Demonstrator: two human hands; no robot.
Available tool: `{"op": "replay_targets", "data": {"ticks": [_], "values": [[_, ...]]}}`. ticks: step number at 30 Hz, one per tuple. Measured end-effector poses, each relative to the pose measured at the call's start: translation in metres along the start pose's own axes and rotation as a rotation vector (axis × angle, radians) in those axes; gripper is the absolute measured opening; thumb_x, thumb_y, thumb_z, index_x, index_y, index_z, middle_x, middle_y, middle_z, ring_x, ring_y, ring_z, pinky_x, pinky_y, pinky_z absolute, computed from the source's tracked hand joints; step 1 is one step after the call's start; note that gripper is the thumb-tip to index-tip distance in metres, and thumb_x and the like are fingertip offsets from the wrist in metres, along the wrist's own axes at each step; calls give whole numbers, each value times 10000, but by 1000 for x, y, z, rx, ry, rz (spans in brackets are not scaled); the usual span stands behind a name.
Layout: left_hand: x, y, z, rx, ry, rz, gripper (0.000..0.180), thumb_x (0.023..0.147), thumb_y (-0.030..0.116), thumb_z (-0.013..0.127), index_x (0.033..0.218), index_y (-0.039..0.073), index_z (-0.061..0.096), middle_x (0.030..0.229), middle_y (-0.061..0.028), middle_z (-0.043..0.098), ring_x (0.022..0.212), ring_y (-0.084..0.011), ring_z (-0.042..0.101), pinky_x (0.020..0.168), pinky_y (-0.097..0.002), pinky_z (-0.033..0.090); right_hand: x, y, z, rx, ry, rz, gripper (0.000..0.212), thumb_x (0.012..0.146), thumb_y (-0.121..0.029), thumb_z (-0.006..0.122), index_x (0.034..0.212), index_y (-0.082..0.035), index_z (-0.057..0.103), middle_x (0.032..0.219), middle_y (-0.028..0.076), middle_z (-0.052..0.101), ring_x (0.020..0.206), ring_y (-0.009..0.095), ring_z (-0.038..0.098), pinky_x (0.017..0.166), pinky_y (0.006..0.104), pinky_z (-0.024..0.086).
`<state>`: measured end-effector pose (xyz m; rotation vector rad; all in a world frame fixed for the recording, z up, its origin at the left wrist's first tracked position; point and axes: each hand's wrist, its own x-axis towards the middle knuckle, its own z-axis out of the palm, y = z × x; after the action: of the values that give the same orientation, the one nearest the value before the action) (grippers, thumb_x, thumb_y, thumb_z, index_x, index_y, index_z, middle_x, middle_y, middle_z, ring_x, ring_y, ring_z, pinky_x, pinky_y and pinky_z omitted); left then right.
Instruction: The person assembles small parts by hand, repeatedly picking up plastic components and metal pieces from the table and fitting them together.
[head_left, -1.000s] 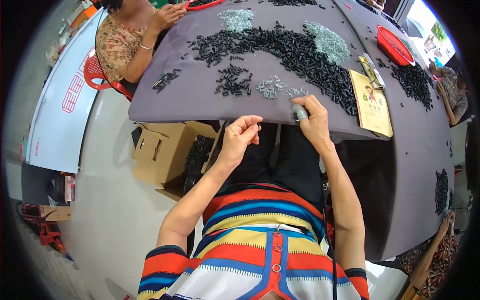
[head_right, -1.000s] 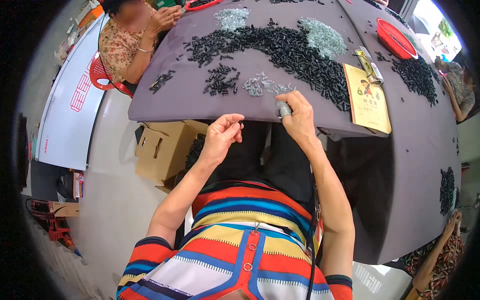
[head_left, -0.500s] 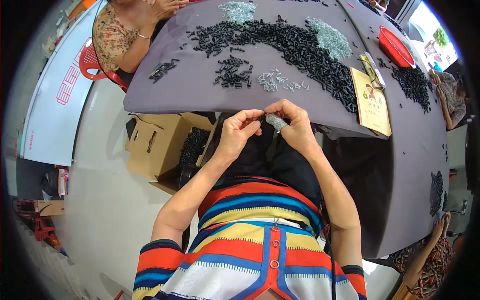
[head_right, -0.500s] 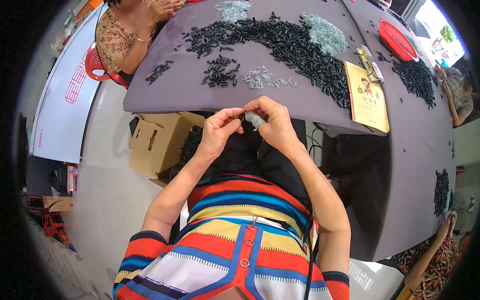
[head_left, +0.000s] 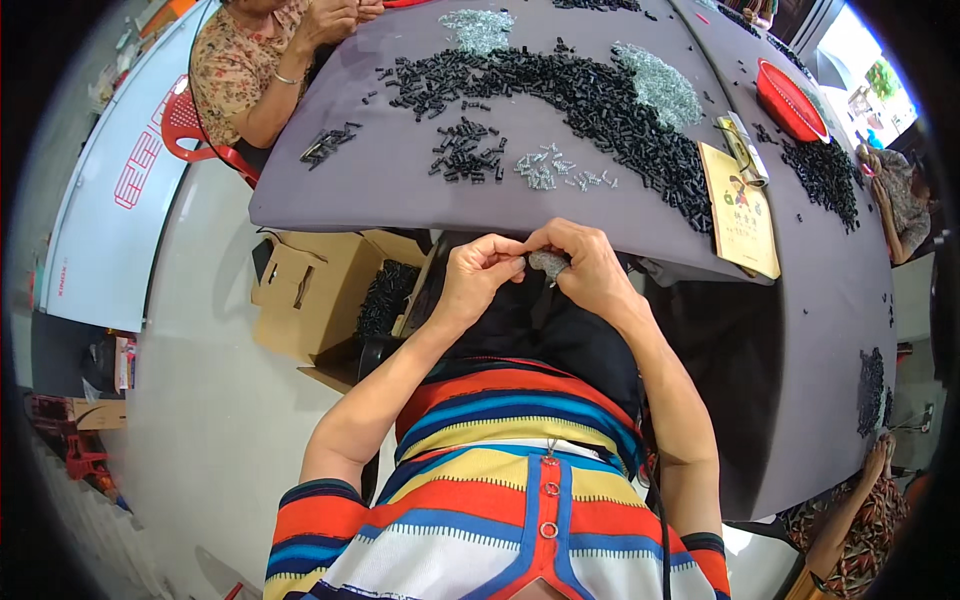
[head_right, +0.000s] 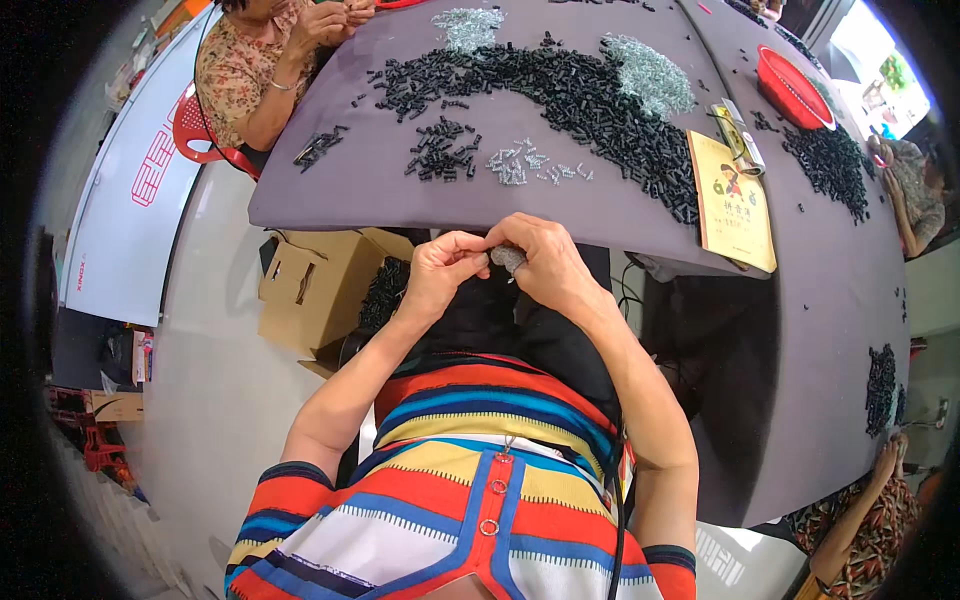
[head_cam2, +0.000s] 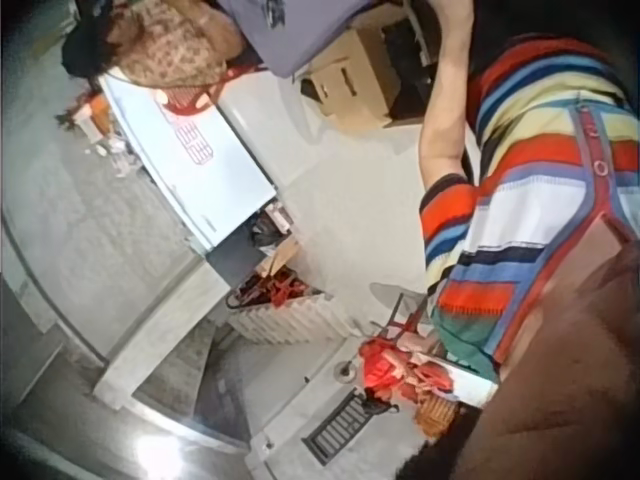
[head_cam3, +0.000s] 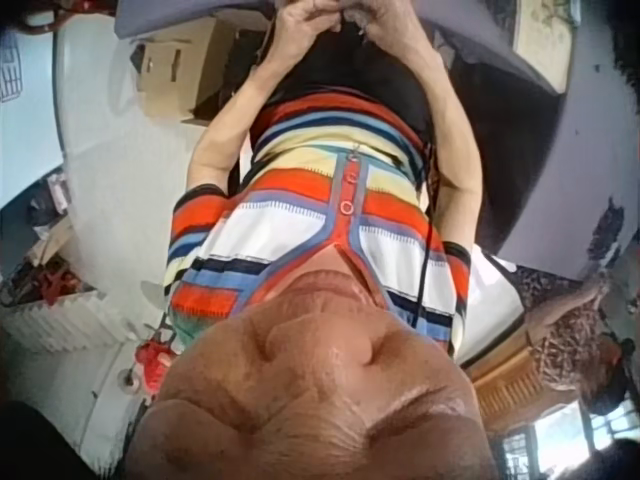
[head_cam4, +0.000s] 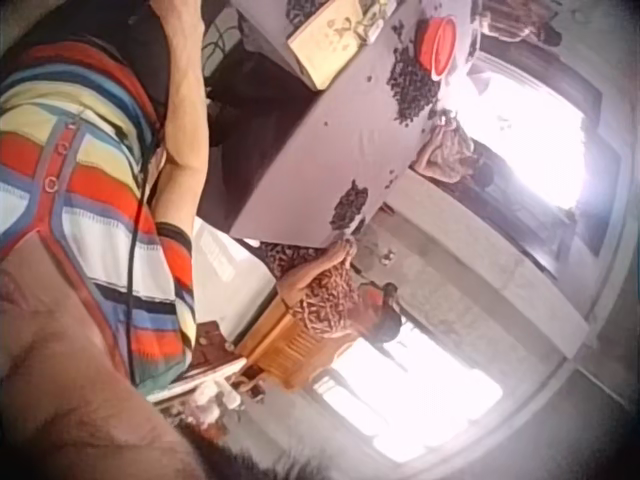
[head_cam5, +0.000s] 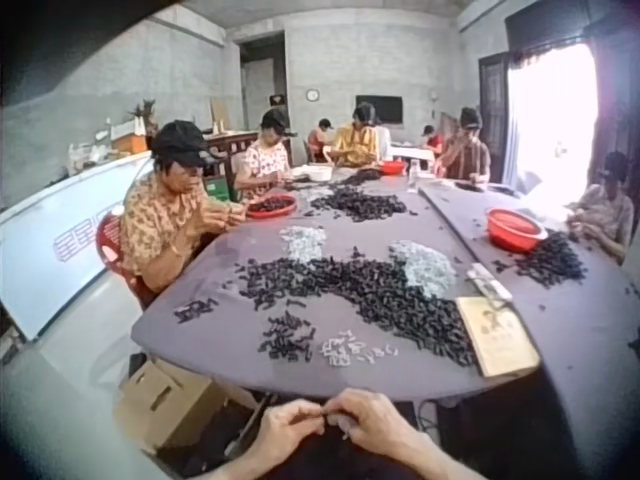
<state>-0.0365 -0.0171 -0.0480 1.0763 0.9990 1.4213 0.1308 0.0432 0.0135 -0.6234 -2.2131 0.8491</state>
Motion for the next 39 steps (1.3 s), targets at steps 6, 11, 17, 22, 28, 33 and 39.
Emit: {"op": "replay_targets", "data": {"ticks": [6,11,17,22,28,33,39], "values": [[0,-2,-3,-64,-28,-3,139,855,1,596,990,-9,630,838,-41,639,718,-100,599,693,-235,500,1,1,-4,212,-87,300,173,731,115,589,861,6,620,749,68,645,681,108,595,624,252,464],[1,0,0,-294,-21,-107,132,860,7,591,984,-8,630,795,-40,639,677,-100,604,662,-206,493,-4,20,6,433,-58,353,208,760,162,552,872,-4,607,750,2,611,710,57,565,628,205,458],[2,0,-2,-281,-80,-74,132,871,35,594,995,-2,619,817,-48,632,687,-112,604,652,-221,502,-3,23,10,510,-29,386,128,764,90,622,823,-20,597,720,-3,608,674,58,557,599,217,452],[4,-1,0,-510,11,-155,125,882,51,584,999,8,602,796,-43,611,678,-121,596,655,-252,512,-2,17,20,471,28,385,125,762,99,613,818,-11,593,726,4,614,681,57,559,604,215,454],[9,0,-17,-622,40,-140,126,883,69,584,996,22,615,829,-58,623,694,-143,589,697,-293,504,5,14,24,444,57,373,165,772,108,585,905,16,616,747,15,626,716,72,572,637,235,469],[11,13,-23,-760,153,-159,100,876,105,607,948,41,633,840,-67,618,659,-111,552,690,-277,475,27,7,19,3,70,206,262,707,116,562,940,7,616,807,132,644,744,248,639,682,319,494],[11,17,-26,-761,247,-153,95,880,106,602,943,38,622,811,-53,604,643,-102,539,681,-273,475,71,22,38,-232,102,-1,241,645,80,556,857,-22,609,829,152,593,819,356,577,711,417,472]]}}
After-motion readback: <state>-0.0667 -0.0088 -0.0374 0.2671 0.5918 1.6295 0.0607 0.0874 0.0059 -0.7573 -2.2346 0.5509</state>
